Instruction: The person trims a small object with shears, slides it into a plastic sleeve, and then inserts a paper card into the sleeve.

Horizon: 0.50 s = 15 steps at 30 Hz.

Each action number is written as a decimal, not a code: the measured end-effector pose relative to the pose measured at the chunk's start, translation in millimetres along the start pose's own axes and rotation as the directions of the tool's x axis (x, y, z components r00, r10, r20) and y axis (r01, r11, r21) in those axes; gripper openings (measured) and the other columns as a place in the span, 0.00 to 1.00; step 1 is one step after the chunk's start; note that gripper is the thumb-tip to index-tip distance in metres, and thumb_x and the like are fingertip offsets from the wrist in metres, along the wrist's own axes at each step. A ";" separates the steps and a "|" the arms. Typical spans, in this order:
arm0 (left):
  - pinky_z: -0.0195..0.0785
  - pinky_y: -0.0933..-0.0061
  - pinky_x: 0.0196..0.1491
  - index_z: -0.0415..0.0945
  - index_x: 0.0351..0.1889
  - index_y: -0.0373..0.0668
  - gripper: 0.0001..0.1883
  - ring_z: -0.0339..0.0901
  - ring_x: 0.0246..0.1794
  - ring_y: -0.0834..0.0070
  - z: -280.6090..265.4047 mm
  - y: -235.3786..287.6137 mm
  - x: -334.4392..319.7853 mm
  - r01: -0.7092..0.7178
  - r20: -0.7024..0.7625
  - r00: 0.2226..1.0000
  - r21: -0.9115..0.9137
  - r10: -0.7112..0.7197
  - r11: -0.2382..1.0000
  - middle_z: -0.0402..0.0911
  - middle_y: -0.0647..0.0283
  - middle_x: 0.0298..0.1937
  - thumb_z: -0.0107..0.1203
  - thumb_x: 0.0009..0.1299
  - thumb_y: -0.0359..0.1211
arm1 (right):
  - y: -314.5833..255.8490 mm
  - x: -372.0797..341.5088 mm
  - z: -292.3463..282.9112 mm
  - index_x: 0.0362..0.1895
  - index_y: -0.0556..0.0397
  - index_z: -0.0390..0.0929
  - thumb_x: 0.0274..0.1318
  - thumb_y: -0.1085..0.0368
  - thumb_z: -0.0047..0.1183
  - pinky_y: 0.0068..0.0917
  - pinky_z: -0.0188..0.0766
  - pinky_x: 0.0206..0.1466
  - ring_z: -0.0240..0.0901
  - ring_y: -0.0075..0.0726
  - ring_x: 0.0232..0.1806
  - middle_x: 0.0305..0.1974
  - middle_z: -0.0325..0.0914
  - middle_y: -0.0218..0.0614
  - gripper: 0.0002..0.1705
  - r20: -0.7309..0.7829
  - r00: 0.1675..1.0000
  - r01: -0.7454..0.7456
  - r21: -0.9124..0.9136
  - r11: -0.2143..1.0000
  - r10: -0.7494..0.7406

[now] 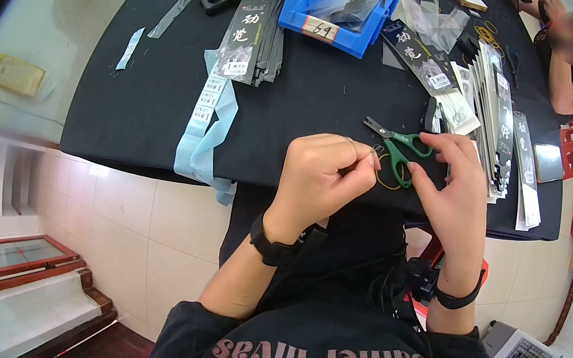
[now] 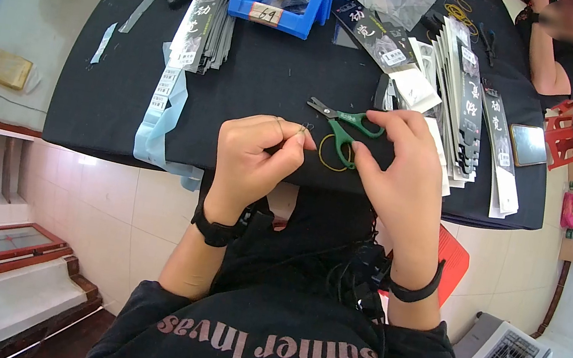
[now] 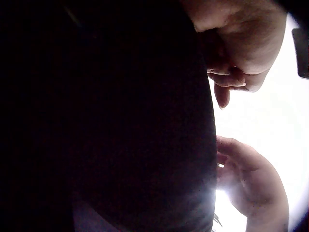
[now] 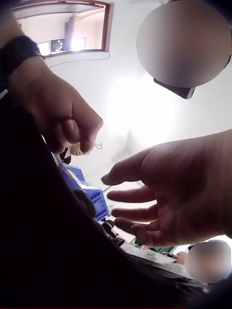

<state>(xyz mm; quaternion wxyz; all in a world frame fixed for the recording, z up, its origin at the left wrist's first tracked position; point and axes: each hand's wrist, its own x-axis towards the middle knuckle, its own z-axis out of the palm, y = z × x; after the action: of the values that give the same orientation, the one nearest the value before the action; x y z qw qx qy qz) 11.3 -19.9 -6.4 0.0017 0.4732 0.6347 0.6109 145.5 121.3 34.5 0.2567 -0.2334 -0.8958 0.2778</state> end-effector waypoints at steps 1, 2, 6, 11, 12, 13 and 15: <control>0.63 0.78 0.24 0.83 0.26 0.35 0.05 0.74 0.18 0.79 0.9 0.0 -0.3 0.014 -0.004 1.000 -0.007 -0.014 1.000 0.80 0.61 0.20 0.57 0.61 0.23 | 0.2 -0.3 0.5 0.44 0.58 0.82 0.45 0.68 0.67 0.32 0.72 0.42 0.76 0.41 0.40 0.42 0.78 0.37 0.18 0.000 1.000 0.000 -0.001 1.000 0.000; 0.63 0.78 0.24 0.83 0.26 0.35 0.05 0.74 0.18 0.79 1.0 0.0 -0.3 0.014 -0.004 1.000 -0.008 -0.014 1.000 0.80 0.61 0.20 0.57 0.61 0.23 | -0.6 -0.3 1.4 0.43 0.58 0.82 0.44 0.68 0.67 0.35 0.72 0.44 0.76 0.44 0.41 0.42 0.77 0.39 0.18 0.028 0.999 -0.022 -0.038 0.999 0.023; 0.63 0.79 0.24 0.83 0.27 0.35 0.05 0.74 0.18 0.79 0.3 -0.8 -0.4 0.033 -0.008 0.999 0.003 -0.033 0.999 0.81 0.61 0.20 0.57 0.61 0.23 | 1.7 4.2 3.5 0.41 0.59 0.84 0.43 0.67 0.68 0.39 0.72 0.48 0.76 0.49 0.43 0.39 0.76 0.42 0.17 0.091 0.996 0.009 -0.228 0.974 0.013; 0.63 0.80 0.25 0.84 0.27 0.34 0.05 0.74 0.19 0.80 -0.2 -1.4 -1.1 0.056 -0.035 0.998 0.005 -0.056 0.998 0.82 0.62 0.22 0.57 0.62 0.23 | 3.2 19.2 -4.2 0.36 0.60 0.84 0.41 0.66 0.69 0.39 0.72 0.49 0.75 0.49 0.45 0.39 0.76 0.43 0.16 0.166 0.984 -0.029 -0.223 0.974 0.068; 0.64 0.80 0.25 0.84 0.28 0.34 0.05 0.74 0.19 0.81 0.2 -1.2 -1.4 0.067 -0.052 0.996 -0.011 -0.067 0.998 0.82 0.62 0.22 0.57 0.63 0.23 | 2.5 21.0 -5.3 0.35 0.60 0.83 0.40 0.66 0.70 0.39 0.72 0.49 0.74 0.49 0.45 0.39 0.76 0.43 0.16 0.171 0.982 -0.046 -0.220 0.974 0.084; 0.64 0.80 0.25 0.84 0.28 0.34 0.05 0.75 0.20 0.81 0.2 -1.1 -1.7 0.079 -0.069 0.994 -0.026 -0.081 0.997 0.82 0.62 0.22 0.56 0.63 0.23 | 3.7 20.1 -5.8 0.35 0.60 0.83 0.40 0.66 0.70 0.39 0.72 0.49 0.74 0.49 0.45 0.39 0.76 0.43 0.16 0.174 0.982 -0.038 -0.219 0.975 0.078; 0.64 0.80 0.25 0.84 0.28 0.34 0.05 0.75 0.20 0.82 0.1 -0.2 -1.9 0.092 -0.078 0.993 -0.029 -0.094 0.995 0.82 0.62 0.23 0.56 0.63 0.23 | 8.0 13.8 -6.7 0.36 0.58 0.79 0.41 0.67 0.68 0.38 0.72 0.50 0.74 0.47 0.46 0.40 0.76 0.41 0.16 0.004 1.000 0.021 -0.135 0.991 -0.020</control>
<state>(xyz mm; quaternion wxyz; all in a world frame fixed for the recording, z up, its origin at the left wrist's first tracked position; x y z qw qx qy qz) 12.2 -20.9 -7.7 0.0110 0.4187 0.6479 0.6362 141.1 137.4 38.9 0.2421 -0.2407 -0.9152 0.2142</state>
